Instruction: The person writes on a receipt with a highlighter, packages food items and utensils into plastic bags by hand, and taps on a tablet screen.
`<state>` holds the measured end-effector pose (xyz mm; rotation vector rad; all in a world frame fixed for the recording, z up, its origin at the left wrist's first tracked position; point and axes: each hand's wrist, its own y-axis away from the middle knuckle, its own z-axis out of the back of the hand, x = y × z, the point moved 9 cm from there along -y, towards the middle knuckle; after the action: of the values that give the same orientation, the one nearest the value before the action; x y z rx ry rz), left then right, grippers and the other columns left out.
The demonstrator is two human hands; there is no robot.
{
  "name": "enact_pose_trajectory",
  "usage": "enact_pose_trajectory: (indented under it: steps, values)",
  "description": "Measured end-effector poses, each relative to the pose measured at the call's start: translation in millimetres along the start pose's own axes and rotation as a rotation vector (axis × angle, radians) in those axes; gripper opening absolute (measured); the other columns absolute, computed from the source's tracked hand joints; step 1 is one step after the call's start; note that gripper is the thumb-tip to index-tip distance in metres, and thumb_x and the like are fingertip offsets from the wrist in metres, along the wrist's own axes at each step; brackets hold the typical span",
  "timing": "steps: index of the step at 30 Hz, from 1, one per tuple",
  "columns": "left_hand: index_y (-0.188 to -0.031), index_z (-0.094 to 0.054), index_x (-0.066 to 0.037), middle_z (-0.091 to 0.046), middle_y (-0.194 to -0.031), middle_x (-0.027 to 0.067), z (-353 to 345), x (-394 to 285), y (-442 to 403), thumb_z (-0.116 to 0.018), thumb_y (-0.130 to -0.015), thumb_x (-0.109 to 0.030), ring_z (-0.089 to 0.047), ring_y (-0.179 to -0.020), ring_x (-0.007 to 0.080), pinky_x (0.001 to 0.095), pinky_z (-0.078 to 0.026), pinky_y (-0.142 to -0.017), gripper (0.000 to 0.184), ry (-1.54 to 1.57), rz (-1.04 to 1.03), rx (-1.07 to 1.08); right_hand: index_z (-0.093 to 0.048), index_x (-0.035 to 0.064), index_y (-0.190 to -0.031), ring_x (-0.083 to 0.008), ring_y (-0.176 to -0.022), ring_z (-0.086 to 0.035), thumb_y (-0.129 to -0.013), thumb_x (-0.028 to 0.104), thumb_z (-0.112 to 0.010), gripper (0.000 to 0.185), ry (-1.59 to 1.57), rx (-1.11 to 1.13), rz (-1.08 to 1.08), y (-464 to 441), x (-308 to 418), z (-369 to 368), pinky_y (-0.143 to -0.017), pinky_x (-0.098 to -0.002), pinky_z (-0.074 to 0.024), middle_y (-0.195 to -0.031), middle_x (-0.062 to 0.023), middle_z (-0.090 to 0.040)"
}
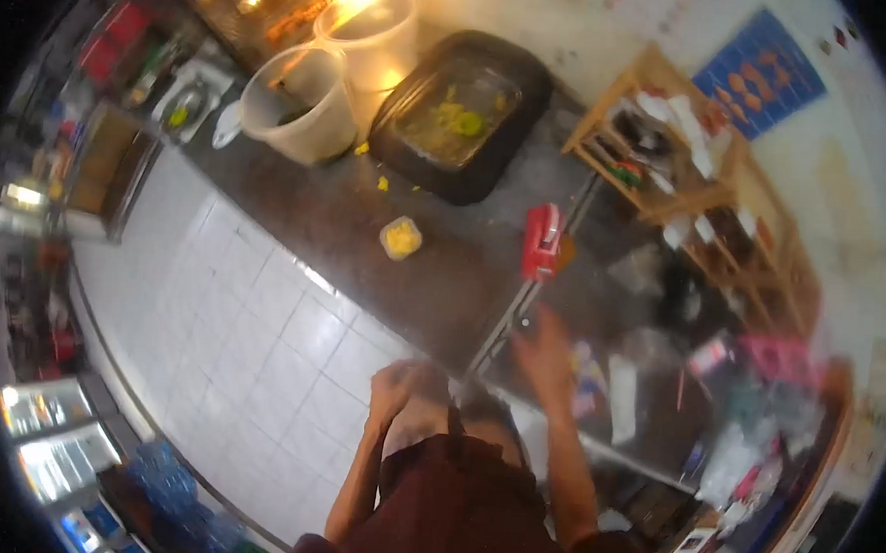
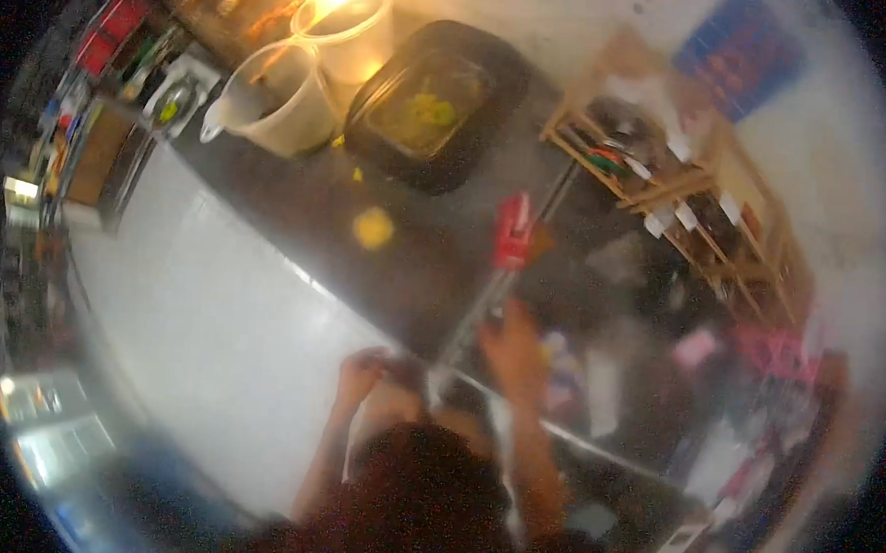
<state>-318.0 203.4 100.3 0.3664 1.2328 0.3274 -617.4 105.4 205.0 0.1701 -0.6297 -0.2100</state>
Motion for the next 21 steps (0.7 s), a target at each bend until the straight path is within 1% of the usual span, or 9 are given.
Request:
enact_pose_trajectory:
  steps: [2,4,8,11,13,15,17,18,21]
  values:
    - [-0.11,-0.067,-0.003,-0.071,-0.096,0.0136,13,3,-19,-0.058,-0.088,-0.017,-0.067,-0.082,0.0246,0.0349,-0.052,-0.074,0.029,0.015,0.023,0.018,-0.044,0.005,-0.137,-0.033,-0.117,-0.055,-0.082,0.034,-0.068,0.067,-0.302,-0.001,0.168,-55,65,-65,-0.101,-0.0422,-0.0416,-0.126,-0.0207,-0.056]
    - [-0.112,-0.066,-0.002,-0.069,-0.088,0.0091,37,-27,-22,-0.058,-0.09,-0.016,-0.063,-0.074,0.0144,0.0278,-0.05,-0.063,0.027,0.167,0.086,-0.059,-0.04,0.0108,-0.141,-0.0371,-0.122,-0.047,-0.075,0.03,-0.072,0.075,-0.122,0.132,0.164,-101,142,-105,-0.099,-0.0482,-0.0423,-0.131,-0.0206,-0.048]
    - [-0.111,-0.065,0.0,-0.065,-0.08,0.006,61,-33,-20,-0.06,-0.092,-0.02,-0.057,-0.065,0.0082,0.02,-0.039,-0.05,0.028,0.142,0.135,-0.062,-0.048,0.0169,-0.135,-0.0399,-0.114,-0.045,-0.061,0.022,-0.079,0.08,0.023,0.097,0.246,-154,160,-242,-0.086,-0.053,-0.0447,-0.12,-0.0178,-0.045]
    - [-0.111,-0.064,0.001,-0.065,-0.08,0.0057,73,-18,-18,-0.061,-0.092,-0.021,-0.057,-0.065,0.0091,0.0201,-0.039,-0.049,0.03,0.096,0.183,-0.036,-0.052,0.0151,-0.131,-0.0404,-0.114,-0.045,-0.061,0.021,-0.079,0.076,-0.073,0.131,0.216,-131,149,-216,-0.088,-0.0503,-0.0442,-0.122,-0.0186,-0.045]
    - [-0.111,-0.064,0.001,-0.065,-0.08,0.0055,69,-4,-24,-0.061,-0.091,-0.021,-0.058,-0.065,0.0093,0.0201,-0.04,-0.05,0.03,0.075,0.194,0.021,-0.052,0.0136,-0.13,-0.0376,-0.112,-0.048,-0.062,0.021,-0.079,0.073,-0.3,-0.154,0.3,-82,112,-165,-0.091,-0.0466,-0.0442,-0.121,-0.0166,-0.046]
    - [-0.111,-0.064,0.001,-0.064,-0.08,0.0054,55,-7,-34,-0.061,-0.091,-0.022,-0.058,-0.066,0.0096,0.0201,-0.04,-0.05,0.03,0.058,0.206,0.076,-0.054,0.0138,-0.129,-0.0335,-0.111,-0.052,-0.064,0.025,-0.078,0.07,-0.296,-0.231,0.159,-33,65,-75,-0.093,-0.0438,-0.0442,-0.121,-0.0141,-0.049]
    - [-0.11,-0.065,0.0,-0.065,-0.079,0.0051,17,-34,-51,-0.061,-0.092,-0.023,-0.058,-0.066,0.0095,0.0205,-0.04,-0.05,0.029,0.061,0.133,0.242,-0.051,0.0151,-0.131,-0.031,-0.114,-0.052,-0.071,0.044,-0.076,0.071,0.116,-0.129,-0.109,14,-6,-29,-0.095,-0.0445,-0.0433,-0.119,-0.0162,-0.056]
    - [-0.109,-0.066,-0.001,-0.066,-0.083,0.0056,-3,-37,-62,-0.062,-0.091,-0.024,-0.059,-0.07,0.0102,0.022,-0.043,-0.055,0.029,-0.017,0.173,0.319,-0.049,0.0129,-0.131,-0.0329,-0.115,-0.052,-0.072,0.049,-0.074,0.074,0.038,-0.165,-0.401,39,-43,8,-0.097,-0.0458,-0.0423,-0.12,-0.018,-0.056]
    - [-0.106,-0.067,0.0,-0.068,-0.091,0.0066,-95,-58,-89,-0.062,-0.09,-0.019,-0.062,-0.08,0.015,0.0265,-0.049,-0.072,0.025,-0.025,-0.036,0.519,-0.047,0.0077,-0.132,-0.0379,-0.118,-0.049,-0.075,0.059,-0.069,0.08,0.022,-0.233,-0.722,75,-99,62,-0.099,-0.049,-0.0399,-0.124,-0.022,-0.054]
